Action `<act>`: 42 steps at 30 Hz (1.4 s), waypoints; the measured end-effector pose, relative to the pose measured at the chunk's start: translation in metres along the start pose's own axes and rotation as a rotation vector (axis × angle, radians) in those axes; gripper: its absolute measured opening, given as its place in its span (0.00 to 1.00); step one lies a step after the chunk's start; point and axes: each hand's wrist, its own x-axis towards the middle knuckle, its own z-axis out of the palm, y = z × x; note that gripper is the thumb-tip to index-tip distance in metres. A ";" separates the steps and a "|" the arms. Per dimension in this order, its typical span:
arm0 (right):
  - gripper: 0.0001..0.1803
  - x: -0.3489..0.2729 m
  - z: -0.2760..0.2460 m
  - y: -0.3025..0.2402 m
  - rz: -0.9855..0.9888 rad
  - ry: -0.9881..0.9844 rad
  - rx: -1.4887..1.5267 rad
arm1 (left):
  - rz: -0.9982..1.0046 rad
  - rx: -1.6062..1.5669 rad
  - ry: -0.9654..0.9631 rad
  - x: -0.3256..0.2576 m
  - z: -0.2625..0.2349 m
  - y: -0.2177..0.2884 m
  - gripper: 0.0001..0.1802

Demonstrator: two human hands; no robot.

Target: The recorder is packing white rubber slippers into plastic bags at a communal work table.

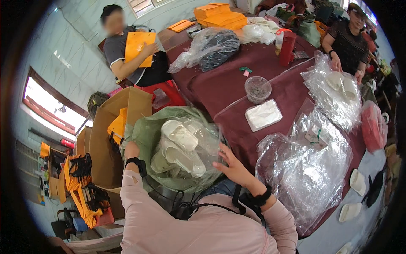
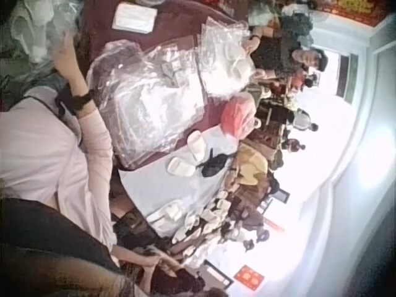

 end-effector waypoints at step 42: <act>0.18 -0.089 -0.040 0.009 -0.617 0.508 -0.822 | 1.871 -0.755 -0.265 -0.377 0.144 0.649 0.30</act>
